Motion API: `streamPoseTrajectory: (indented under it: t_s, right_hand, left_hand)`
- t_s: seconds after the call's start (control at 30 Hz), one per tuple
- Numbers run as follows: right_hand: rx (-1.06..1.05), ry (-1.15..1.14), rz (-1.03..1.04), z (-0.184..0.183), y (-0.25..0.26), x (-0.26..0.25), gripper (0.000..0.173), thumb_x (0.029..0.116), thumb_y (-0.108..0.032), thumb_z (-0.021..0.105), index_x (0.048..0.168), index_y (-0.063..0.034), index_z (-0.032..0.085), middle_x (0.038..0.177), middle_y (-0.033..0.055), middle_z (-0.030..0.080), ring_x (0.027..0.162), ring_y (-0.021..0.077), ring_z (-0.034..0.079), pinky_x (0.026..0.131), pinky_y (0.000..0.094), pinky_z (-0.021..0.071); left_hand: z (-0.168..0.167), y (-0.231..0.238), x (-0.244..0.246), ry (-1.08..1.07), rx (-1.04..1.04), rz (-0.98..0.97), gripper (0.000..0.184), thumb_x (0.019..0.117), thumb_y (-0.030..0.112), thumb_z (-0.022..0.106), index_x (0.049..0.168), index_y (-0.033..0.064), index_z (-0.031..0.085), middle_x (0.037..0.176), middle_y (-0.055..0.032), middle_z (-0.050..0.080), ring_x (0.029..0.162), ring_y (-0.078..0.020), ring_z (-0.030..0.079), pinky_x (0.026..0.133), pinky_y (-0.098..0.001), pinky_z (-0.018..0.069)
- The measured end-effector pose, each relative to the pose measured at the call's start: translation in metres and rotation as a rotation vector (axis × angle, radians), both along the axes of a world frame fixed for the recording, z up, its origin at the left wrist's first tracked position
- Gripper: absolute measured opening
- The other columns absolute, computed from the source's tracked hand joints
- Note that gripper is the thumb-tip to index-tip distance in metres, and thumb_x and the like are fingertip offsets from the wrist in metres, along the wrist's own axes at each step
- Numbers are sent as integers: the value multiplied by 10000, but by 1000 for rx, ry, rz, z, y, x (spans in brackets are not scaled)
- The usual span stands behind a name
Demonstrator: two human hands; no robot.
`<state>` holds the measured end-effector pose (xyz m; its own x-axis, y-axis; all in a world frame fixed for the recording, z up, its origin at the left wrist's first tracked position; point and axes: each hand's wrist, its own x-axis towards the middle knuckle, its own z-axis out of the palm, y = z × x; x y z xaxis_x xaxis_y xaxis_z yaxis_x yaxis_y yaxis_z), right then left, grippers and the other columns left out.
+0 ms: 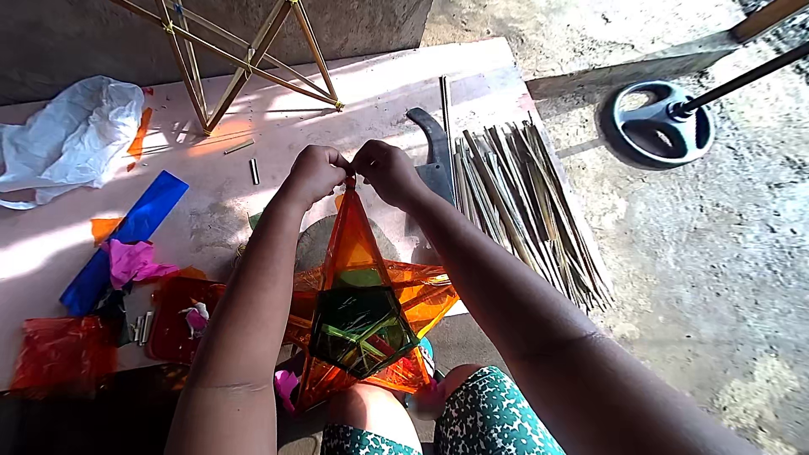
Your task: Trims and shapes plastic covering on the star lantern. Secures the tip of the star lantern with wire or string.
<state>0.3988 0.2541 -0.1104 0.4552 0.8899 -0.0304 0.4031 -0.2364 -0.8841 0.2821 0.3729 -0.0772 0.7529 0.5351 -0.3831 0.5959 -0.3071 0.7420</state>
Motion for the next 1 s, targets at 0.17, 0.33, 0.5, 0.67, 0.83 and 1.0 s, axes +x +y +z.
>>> streamPoseTrajectory:
  t_s: [0.17,0.33,0.5,0.67,0.83,1.0]
  right_hand:
    - [81,357,-59,-11,3,2,99,1027,-97,586,1036,-9,631,906,43,643,747,61,598,711,239,512]
    - [104,424,-95,-13,4,2,81,1017,-85,599,987,-19,636,842,20,637,710,50,593,693,223,510]
    - [106,567,-114,-13,3,2,94,1026,-87,583,958,-33,619,790,-3,616,656,43,574,645,208,506]
    - [64,596,-89,-9,3,2,95,1034,-103,578,972,-44,617,798,-8,622,676,48,595,668,212,522]
    - [40,626,-95,-5,5,-1,114,1046,-113,561,989,-36,623,827,8,634,691,64,611,675,227,534]
    - [6,696,-147,0,5,-5,117,1064,-119,522,1007,-54,601,847,17,637,721,82,635,694,244,550]
  left_hand:
    - [-8,-1,-2,-70,147,2,105,912,46,707,1004,26,755,1361,-130,643,1087,-211,668,871,-412,550]
    - [-13,-11,-4,-170,331,61,139,907,115,739,954,-15,727,1311,-139,662,1129,-194,663,977,-383,526]
    - [-29,-11,-9,-454,433,25,133,895,67,740,1014,22,699,1278,-170,584,856,-148,634,723,-276,541]
    - [-38,-7,-9,-554,200,52,97,940,83,716,997,7,695,1231,-132,619,868,-91,633,754,-236,544]
    - [-38,-8,-6,-585,-245,220,51,999,38,592,1015,14,635,979,-44,663,785,-69,626,714,-240,542]
    - [-40,-8,-6,-642,-341,253,60,1001,18,576,960,61,587,977,-27,641,837,-85,631,741,-249,548]
